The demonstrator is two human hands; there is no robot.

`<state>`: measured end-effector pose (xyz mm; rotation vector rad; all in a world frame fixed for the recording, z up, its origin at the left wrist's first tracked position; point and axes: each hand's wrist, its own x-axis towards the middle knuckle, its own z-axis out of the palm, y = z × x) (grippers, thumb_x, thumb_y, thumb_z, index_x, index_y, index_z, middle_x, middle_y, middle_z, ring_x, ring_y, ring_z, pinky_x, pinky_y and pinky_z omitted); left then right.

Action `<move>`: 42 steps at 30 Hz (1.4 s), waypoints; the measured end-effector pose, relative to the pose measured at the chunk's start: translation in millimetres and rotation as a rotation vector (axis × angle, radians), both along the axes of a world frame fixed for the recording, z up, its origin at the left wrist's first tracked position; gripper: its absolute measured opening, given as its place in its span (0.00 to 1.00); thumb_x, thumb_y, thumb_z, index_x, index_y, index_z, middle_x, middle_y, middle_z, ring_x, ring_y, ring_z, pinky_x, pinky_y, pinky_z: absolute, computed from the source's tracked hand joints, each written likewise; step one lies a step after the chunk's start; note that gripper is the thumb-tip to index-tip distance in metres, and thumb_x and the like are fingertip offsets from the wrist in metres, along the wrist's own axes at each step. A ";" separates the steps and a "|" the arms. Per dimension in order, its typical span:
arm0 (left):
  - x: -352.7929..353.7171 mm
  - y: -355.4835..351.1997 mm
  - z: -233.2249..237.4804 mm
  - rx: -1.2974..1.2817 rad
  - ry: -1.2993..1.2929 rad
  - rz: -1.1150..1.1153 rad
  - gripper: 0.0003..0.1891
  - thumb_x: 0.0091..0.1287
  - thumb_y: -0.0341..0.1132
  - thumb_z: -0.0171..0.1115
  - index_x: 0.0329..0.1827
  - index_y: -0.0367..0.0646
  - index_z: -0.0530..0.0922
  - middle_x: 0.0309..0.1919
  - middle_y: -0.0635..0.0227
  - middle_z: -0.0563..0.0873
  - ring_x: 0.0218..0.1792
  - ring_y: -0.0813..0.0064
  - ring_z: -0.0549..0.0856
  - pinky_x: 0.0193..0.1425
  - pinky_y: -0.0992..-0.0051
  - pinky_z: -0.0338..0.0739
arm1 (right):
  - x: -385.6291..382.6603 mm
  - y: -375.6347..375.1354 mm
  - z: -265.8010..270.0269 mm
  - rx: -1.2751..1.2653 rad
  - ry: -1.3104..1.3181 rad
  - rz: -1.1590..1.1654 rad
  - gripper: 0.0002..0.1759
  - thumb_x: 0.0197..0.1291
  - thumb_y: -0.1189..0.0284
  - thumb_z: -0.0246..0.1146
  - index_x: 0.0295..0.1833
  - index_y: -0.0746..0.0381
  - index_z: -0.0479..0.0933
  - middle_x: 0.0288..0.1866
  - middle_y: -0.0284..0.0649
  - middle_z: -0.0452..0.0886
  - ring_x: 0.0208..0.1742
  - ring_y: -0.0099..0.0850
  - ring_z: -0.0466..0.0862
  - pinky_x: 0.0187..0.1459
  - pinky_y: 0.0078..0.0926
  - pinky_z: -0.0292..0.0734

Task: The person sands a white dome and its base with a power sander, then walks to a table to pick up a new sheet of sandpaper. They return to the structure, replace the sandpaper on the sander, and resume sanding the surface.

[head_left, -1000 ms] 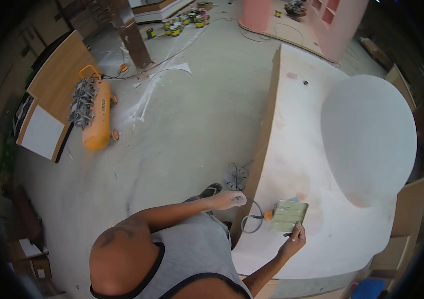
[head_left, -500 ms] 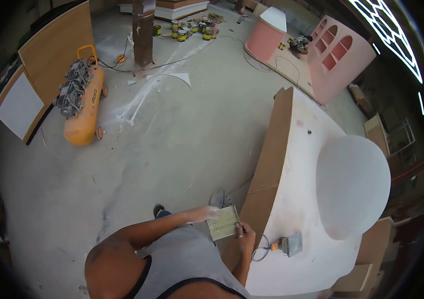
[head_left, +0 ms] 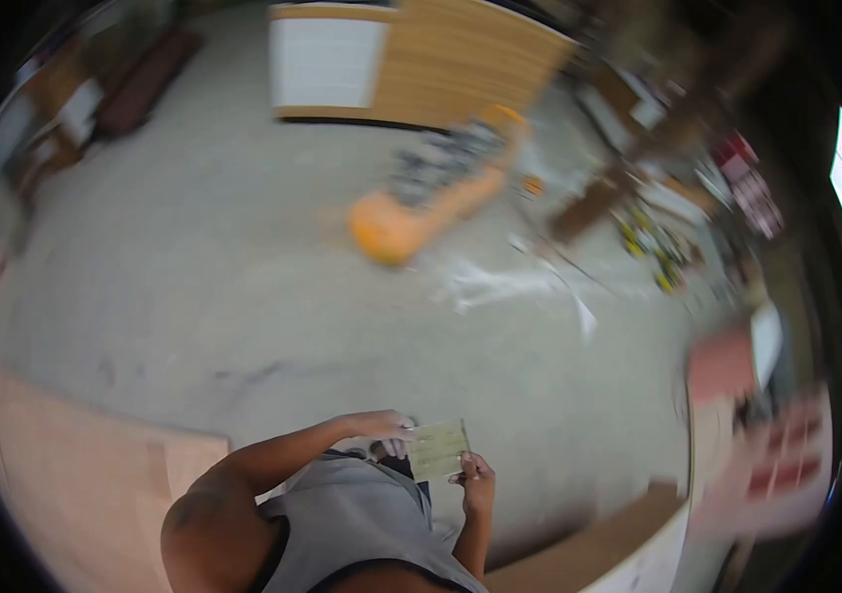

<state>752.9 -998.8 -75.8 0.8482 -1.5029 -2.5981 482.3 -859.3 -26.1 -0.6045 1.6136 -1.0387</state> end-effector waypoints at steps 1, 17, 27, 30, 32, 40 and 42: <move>16.3 -14.9 2.7 -0.012 0.032 0.097 0.27 0.84 0.50 0.59 0.64 0.30 0.80 0.49 0.54 0.92 0.47 0.66 0.95 0.58 0.66 0.89 | 1.3 -36.3 -5.7 0.014 -0.027 0.115 0.17 0.76 0.62 0.68 0.54 0.66 0.86 0.38 0.35 0.88 0.31 0.24 0.84 0.36 0.26 0.85; 218.1 -238.2 59.8 -0.292 -0.165 1.536 0.25 0.84 0.55 0.58 0.61 0.38 0.83 0.46 0.65 0.90 0.51 0.73 0.88 0.61 0.69 0.81 | 342.4 -648.1 32.5 -0.191 0.105 1.597 0.15 0.78 0.68 0.64 0.58 0.68 0.85 0.41 0.33 0.86 0.36 0.22 0.82 0.40 0.24 0.83; 336.6 -387.2 -30.6 -0.155 -0.322 1.754 0.27 0.85 0.54 0.56 0.60 0.35 0.85 0.47 0.66 0.90 0.49 0.73 0.87 0.60 0.70 0.80 | 498.1 -810.6 -4.5 -0.140 0.031 1.798 0.19 0.81 0.63 0.63 0.63 0.68 0.84 0.47 0.34 0.88 0.43 0.22 0.84 0.44 0.25 0.83; 398.4 -481.8 7.9 -0.380 -0.352 1.595 0.29 0.85 0.56 0.54 0.60 0.33 0.85 0.48 0.63 0.90 0.50 0.71 0.86 0.61 0.68 0.80 | 497.0 -875.0 -28.3 0.082 -0.183 1.362 0.19 0.83 0.63 0.59 0.65 0.65 0.82 0.49 0.35 0.88 0.45 0.27 0.86 0.41 0.28 0.82; 436.0 -556.6 27.0 -0.446 -0.334 1.484 0.30 0.86 0.56 0.53 0.62 0.32 0.83 0.48 0.60 0.89 0.49 0.70 0.86 0.60 0.66 0.80 | 493.1 -922.8 -19.1 0.156 -0.142 1.231 0.19 0.83 0.61 0.58 0.68 0.62 0.79 0.50 0.34 0.87 0.43 0.27 0.85 0.38 0.28 0.80; 535.5 -821.0 67.5 -0.842 -0.224 0.997 0.24 0.85 0.49 0.55 0.55 0.32 0.83 0.44 0.57 0.89 0.45 0.66 0.85 0.58 0.62 0.79 | 503.8 -1108.9 -120.0 0.047 -0.251 0.929 0.09 0.83 0.65 0.57 0.55 0.58 0.78 0.36 0.28 0.77 0.24 0.20 0.72 0.25 0.19 0.67; 552.0 -875.8 75.7 -0.807 -0.248 0.906 0.24 0.86 0.49 0.55 0.53 0.32 0.83 0.41 0.59 0.87 0.44 0.69 0.85 0.56 0.63 0.80 | 520.8 -1160.1 -134.7 -0.019 -0.244 0.987 0.09 0.83 0.65 0.57 0.54 0.58 0.78 0.36 0.28 0.76 0.24 0.20 0.71 0.24 0.19 0.67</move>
